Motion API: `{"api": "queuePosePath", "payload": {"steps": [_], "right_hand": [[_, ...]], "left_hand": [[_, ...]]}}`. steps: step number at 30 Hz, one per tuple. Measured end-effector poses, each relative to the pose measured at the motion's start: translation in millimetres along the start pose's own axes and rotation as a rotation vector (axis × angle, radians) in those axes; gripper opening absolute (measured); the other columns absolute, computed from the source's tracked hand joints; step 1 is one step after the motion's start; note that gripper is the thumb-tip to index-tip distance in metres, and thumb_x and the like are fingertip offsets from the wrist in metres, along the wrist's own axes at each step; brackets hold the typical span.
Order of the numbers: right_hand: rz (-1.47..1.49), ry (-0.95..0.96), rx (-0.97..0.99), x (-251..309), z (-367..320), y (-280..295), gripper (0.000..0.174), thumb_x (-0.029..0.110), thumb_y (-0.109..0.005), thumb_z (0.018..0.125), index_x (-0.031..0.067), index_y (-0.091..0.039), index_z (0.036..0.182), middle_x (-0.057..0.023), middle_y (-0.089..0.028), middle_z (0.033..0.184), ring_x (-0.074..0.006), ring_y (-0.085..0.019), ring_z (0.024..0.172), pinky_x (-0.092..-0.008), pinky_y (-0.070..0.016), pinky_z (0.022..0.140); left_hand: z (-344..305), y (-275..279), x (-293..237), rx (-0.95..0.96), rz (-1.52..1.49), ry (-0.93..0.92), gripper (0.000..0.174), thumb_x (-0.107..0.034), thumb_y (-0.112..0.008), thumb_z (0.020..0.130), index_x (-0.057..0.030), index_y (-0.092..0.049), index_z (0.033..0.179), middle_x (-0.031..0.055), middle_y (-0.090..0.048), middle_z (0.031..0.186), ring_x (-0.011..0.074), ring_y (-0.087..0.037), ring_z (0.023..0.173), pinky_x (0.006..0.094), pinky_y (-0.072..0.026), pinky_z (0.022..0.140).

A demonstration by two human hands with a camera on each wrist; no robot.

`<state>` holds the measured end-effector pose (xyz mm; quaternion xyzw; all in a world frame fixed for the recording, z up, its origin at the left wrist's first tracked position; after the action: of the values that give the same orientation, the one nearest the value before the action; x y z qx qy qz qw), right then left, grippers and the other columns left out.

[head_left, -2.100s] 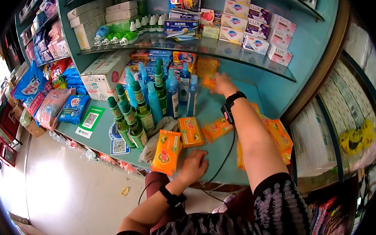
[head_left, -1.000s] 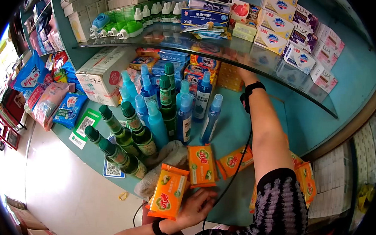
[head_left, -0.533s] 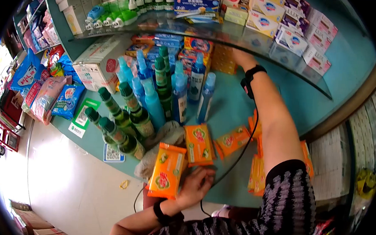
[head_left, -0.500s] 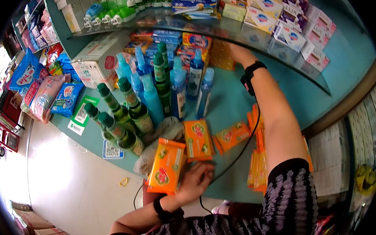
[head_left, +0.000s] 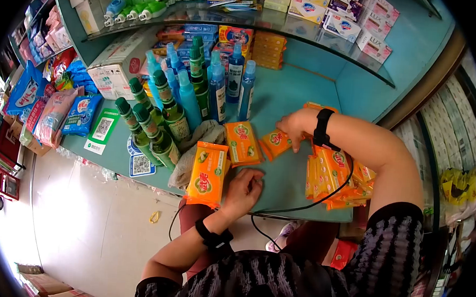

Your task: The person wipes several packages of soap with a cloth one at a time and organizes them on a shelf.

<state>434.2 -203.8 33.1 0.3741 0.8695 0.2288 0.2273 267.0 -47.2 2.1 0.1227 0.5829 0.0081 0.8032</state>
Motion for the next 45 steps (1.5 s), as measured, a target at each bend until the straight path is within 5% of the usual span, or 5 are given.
{"api": "queuePosePath", "payload": {"steps": [15,25,30,38,45], "right_hand": [[0.288,-0.172,-0.160,-48.7,-40.6,89.5,0.066,0.040,-0.069,0.070,-0.0044,-0.052,0.116,-0.0217,-0.063,0.103,-0.0343,-0.062,0.091,-0.0424,-0.0496,0.076],[0.276,-0.199,-1.410,-153.0,-3.6,158.9,0.062,0.035,-0.056,0.083,-0.0046,-0.044,0.129,-0.0279,-0.055,0.118,-0.0419,-0.055,0.107,-0.0432,-0.0445,0.094],[0.311,-0.388,-1.338,-185.6,17.7,190.7,0.035,0.027,-0.051,0.088,-0.0011,-0.058,0.107,-0.0275,-0.063,0.093,-0.0411,-0.062,0.087,-0.0471,-0.0502,0.074],[0.054,-0.619,-0.950,-191.0,39.0,201.7,0.043,0.032,-0.043,0.092,0.0213,-0.048,0.133,-0.0151,-0.044,0.138,-0.0349,-0.045,0.124,-0.0555,-0.0309,0.106],[0.096,-0.686,-1.380,-236.8,73.5,189.9,0.021,0.016,-0.059,0.083,0.0023,-0.063,0.098,-0.0230,-0.062,0.105,-0.0387,-0.062,0.093,-0.0475,-0.0500,0.080]], "left_hand": [[-0.3,1.1,-1.8,-0.004,0.007,-0.006,0.015,-0.003,-0.056,0.085,-0.0003,-0.060,0.100,0.0076,-0.056,0.087,0.0160,-0.055,0.073,0.0261,-0.0434,0.063],[0.1,1.0,4.0,0.023,-0.037,-0.008,0.015,-0.003,-0.057,0.086,-0.0015,-0.058,0.101,0.0084,-0.054,0.085,0.0153,-0.053,0.067,0.0256,-0.0415,0.057],[1.5,4.1,-1.4,0.045,-0.052,0.059,0.015,-0.003,-0.058,0.086,-0.0016,-0.059,0.101,0.0066,-0.054,0.084,0.0142,-0.053,0.069,0.0249,-0.0425,0.061],[5.6,5.9,-2.7,0.078,-0.075,0.137,0.016,-0.004,-0.057,0.087,-0.0011,-0.061,0.102,0.0061,-0.053,0.082,0.0100,-0.051,0.065,0.0232,-0.0409,0.058],[3.6,3.4,2.6,0.098,-0.095,0.168,0.018,-0.005,-0.057,0.087,-0.0004,-0.060,0.104,0.0070,-0.053,0.085,0.0112,-0.053,0.066,0.0240,-0.0421,0.058]]}}
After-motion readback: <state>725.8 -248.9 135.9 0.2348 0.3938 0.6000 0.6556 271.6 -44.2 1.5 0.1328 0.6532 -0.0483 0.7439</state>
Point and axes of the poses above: each hand's wrist, its own z-axis towards the middle knuckle, its own y-axis out of the back of the hand, x = y × z, the point moved 6 cm from there along z, towards the middle knuckle
